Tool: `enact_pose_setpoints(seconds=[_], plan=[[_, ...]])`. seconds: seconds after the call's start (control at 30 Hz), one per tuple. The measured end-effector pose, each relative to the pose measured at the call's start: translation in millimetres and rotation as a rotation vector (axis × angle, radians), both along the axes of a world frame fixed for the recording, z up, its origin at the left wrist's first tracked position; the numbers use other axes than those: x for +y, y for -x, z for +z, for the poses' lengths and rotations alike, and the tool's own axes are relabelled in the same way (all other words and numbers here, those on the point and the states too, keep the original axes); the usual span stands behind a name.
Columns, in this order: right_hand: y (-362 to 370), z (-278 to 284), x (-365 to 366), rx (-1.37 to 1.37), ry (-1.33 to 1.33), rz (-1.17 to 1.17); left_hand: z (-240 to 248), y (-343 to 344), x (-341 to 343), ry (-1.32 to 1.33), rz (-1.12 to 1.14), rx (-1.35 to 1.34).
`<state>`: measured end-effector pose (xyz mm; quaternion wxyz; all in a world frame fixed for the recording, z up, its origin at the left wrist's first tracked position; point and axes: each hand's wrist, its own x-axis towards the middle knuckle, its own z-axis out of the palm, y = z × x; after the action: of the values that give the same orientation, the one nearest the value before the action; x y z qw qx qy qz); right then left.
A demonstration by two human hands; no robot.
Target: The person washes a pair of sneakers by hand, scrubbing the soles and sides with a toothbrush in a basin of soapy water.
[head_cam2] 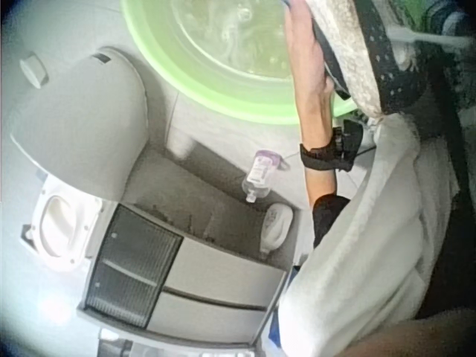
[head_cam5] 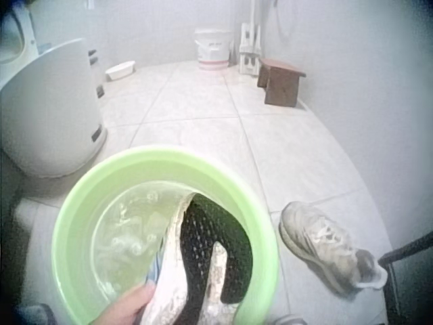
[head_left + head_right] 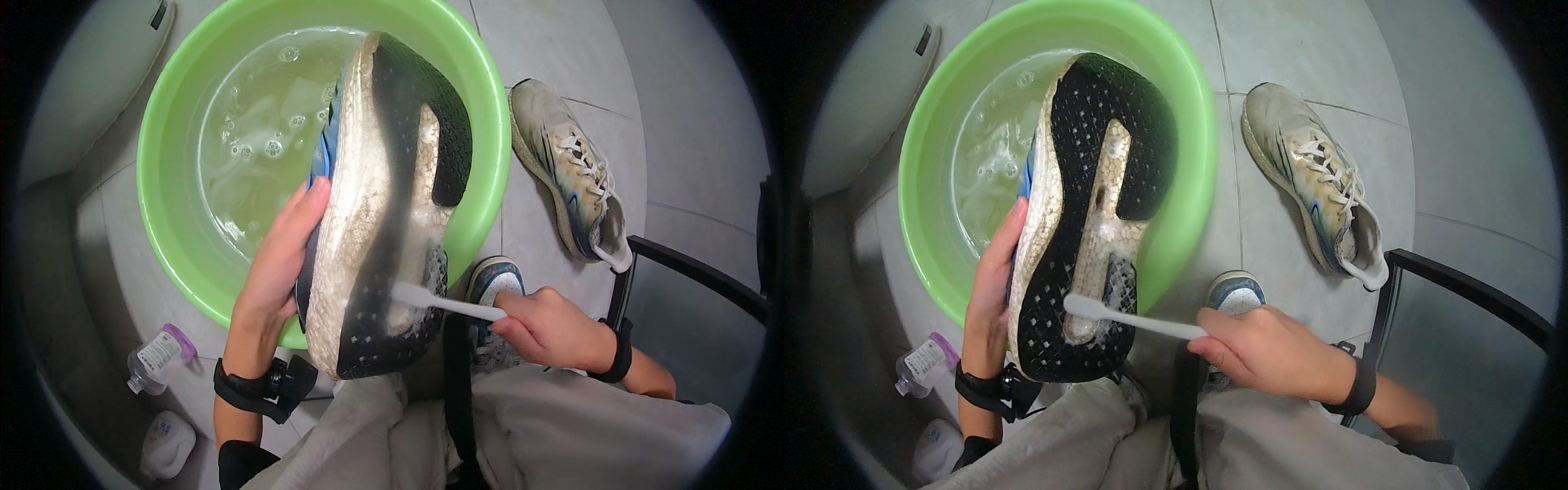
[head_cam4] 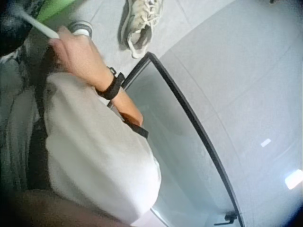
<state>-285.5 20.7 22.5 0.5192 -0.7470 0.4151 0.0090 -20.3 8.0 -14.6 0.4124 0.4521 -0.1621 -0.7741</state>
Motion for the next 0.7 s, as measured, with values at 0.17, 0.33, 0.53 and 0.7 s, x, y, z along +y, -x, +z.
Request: enact_pose_setpoints(seconds=[0.17, 0.33, 0.53, 0.7], plan=[[-0.6, -5.1, -14.8, 0.060, 0.105, -0.090, -0.1, 0.8, 1.7, -0.032, 0.040, 0.006], [1.6, -10.7, -0.5, -0.126, -0.139, -0.009, 0.9, 2.8, 1.0, -0.020, 0.040, 0.026], [-8.9, -4.7, 0.6, -0.084, -0.164, -0.146, -0.9, 2.1, 1.2, -0.016, 0.045, 0.077], [-0.2, -7.4, 3.6, -0.053, 0.014, -0.048, -0.7, 1.3, 1.6, -0.016, 0.050, 0.076]])
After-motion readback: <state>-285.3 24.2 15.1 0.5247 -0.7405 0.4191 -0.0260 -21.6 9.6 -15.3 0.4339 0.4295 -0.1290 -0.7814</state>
